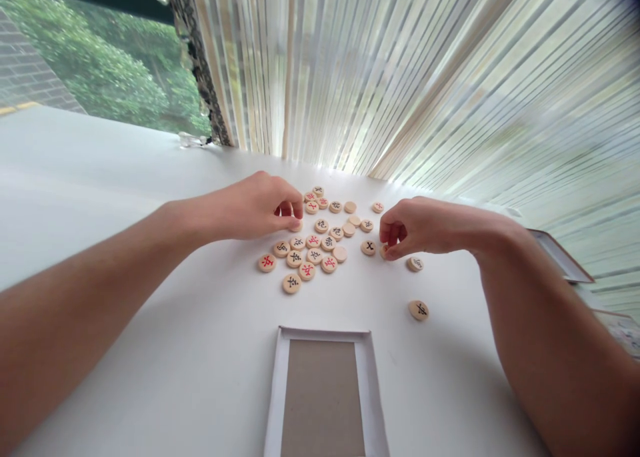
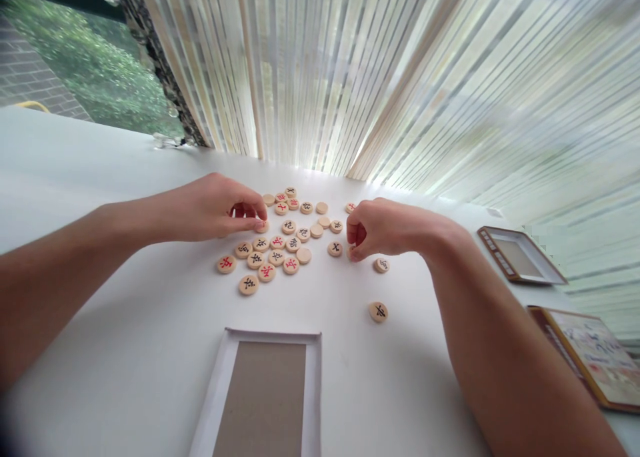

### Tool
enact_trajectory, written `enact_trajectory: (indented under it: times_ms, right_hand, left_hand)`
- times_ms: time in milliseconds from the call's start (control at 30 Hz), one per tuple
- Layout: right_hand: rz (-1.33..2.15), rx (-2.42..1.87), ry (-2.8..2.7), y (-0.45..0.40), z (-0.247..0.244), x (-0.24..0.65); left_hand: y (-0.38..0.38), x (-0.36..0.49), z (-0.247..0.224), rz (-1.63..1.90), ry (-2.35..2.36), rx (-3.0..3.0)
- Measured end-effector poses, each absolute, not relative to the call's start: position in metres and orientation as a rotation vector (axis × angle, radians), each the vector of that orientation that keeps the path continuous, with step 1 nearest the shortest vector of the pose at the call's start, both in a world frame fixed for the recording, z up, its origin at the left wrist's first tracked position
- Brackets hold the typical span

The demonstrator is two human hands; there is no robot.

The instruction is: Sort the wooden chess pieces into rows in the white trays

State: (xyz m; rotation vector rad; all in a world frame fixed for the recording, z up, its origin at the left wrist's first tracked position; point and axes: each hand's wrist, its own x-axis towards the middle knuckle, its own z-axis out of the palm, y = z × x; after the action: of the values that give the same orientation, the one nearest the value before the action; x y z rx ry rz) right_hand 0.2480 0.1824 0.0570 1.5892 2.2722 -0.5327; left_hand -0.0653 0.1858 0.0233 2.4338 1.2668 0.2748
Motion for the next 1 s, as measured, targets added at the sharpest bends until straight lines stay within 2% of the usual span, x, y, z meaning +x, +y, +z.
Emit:
enact_trajectory:
  times_ms: [467,667,767,867,1000]
  right_hand:
    - [-0.548,1.558,2.311,0.182,0.054,0.246]
    - [-0.614,1.925,2.653,0.178,0.073,0.255]
    - [-0.935,2.127,2.802,0.163,0.081,0.25]
    - [-1.476,2.22,2.734,0.142,0.077,0.239]
    - [-2.19,2.026,2.487,0.108,0.051,0.224]
  left_hand:
    - [0.185,-0.063,0.024,0.306,1.271,2.39]
    - [0.179,-0.061,0.031,0.34,1.226,2.403]
    - [0.17,-0.058,0.038,0.426,1.17,2.405]
    - [0.156,-0.049,0.044,0.567,1.101,2.318]
    - [0.129,-0.033,0.038,0.661,1.03,1.984]
